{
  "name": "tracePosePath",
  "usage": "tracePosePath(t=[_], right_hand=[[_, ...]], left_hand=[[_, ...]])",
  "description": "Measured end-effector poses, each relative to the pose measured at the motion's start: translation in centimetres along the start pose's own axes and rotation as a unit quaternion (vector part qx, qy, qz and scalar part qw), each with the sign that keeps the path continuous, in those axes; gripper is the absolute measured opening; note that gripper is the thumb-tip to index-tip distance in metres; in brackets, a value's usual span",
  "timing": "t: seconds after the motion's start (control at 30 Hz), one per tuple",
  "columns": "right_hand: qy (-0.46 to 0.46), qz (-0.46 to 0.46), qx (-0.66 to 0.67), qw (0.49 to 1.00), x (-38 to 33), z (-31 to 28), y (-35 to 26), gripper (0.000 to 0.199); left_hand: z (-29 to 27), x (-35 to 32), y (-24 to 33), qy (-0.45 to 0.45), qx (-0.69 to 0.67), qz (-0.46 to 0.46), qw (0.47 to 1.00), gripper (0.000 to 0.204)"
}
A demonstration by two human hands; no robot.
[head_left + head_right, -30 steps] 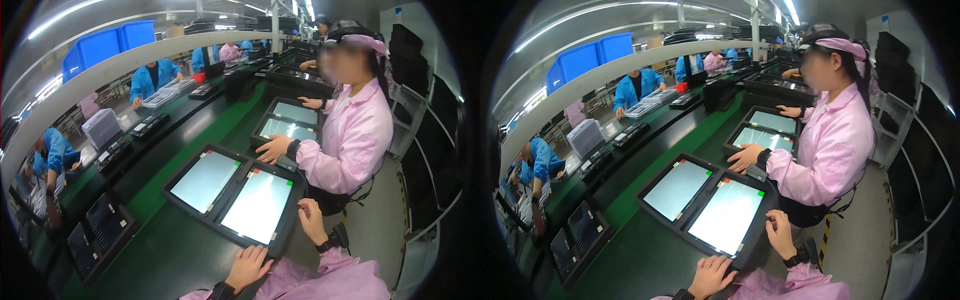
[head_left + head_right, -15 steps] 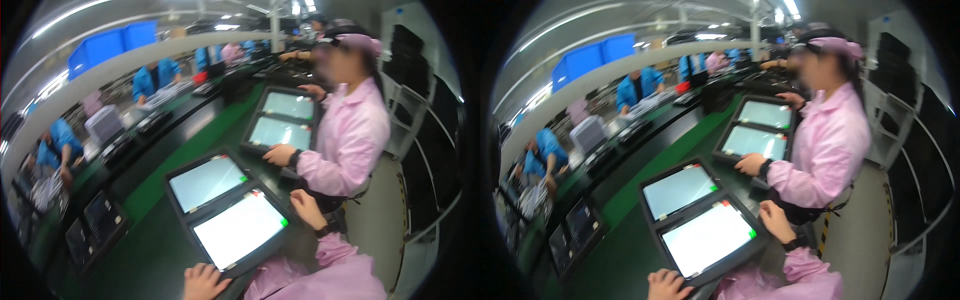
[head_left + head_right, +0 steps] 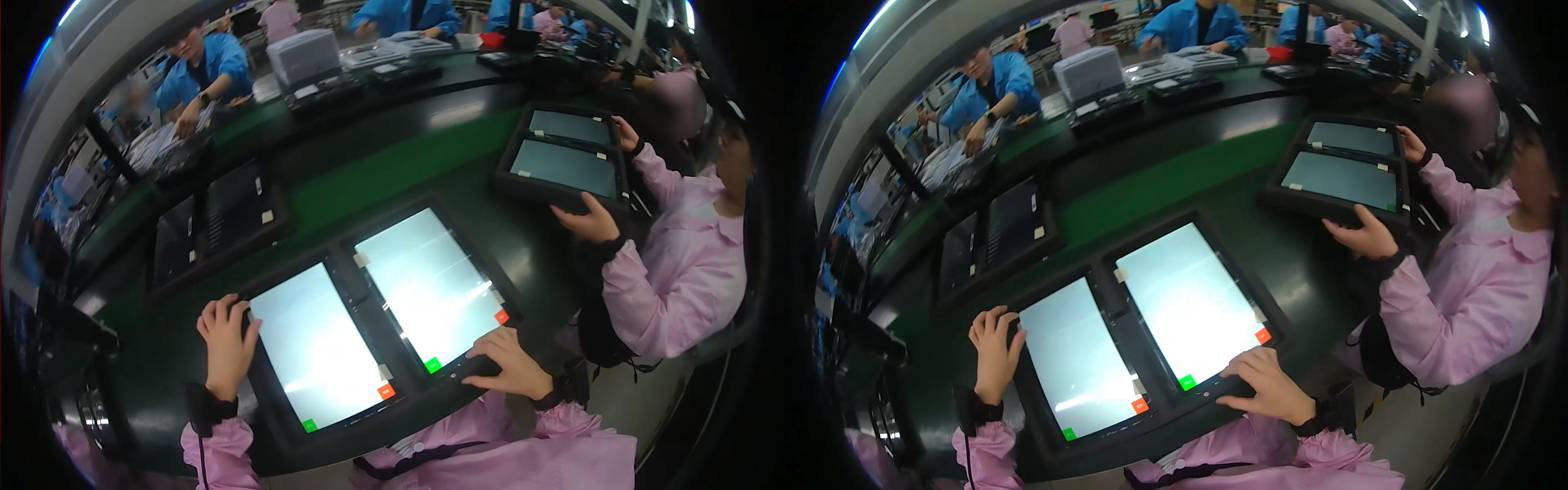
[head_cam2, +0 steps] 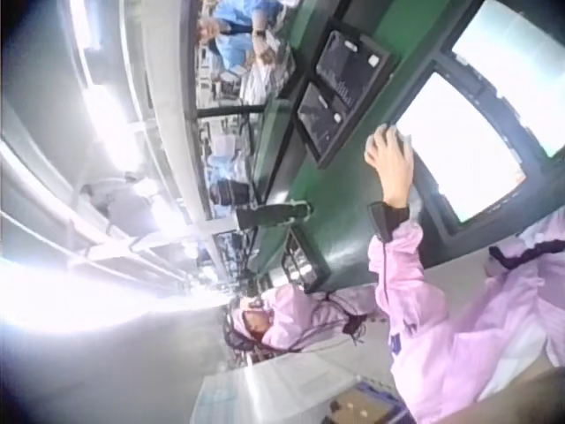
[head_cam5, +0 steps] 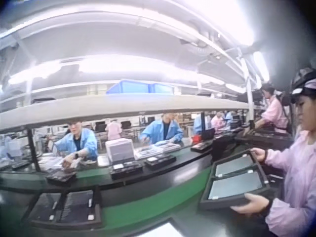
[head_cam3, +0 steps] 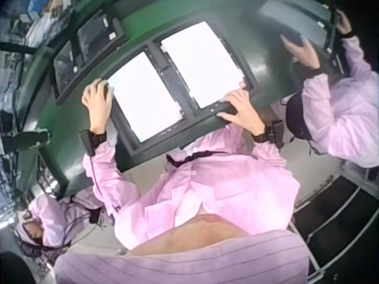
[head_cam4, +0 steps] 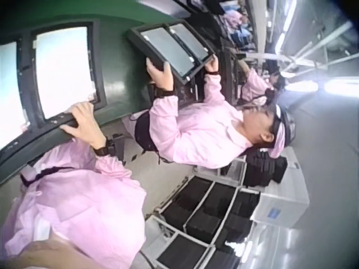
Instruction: The recorder is performing functional or screen testing on a series of tablet devices at an assembly workstation.
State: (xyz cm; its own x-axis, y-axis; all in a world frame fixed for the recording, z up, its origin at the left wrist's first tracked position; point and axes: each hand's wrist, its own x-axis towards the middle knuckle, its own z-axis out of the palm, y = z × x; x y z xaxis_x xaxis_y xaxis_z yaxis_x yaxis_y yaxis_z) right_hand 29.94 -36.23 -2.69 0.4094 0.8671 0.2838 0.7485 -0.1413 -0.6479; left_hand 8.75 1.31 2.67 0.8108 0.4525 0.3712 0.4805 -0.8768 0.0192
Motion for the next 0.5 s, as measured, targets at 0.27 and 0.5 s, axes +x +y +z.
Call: tracePosePath(t=[0.27,0.5], right_hand=[[-0.005,0.032,-0.025,0.999,-0.4,0.5,-1.6,0.029],[-0.113,-0.008,-0.096,0.989,4.7,-3.0,-0.5,0.034]], left_hand=[[-3.5,-5.5,8.3,-0.172,-0.164,-0.008,0.971,0.035],[-3.8,-5.4,9.7,-0.293,-0.148,0.053,0.943,0.04]])
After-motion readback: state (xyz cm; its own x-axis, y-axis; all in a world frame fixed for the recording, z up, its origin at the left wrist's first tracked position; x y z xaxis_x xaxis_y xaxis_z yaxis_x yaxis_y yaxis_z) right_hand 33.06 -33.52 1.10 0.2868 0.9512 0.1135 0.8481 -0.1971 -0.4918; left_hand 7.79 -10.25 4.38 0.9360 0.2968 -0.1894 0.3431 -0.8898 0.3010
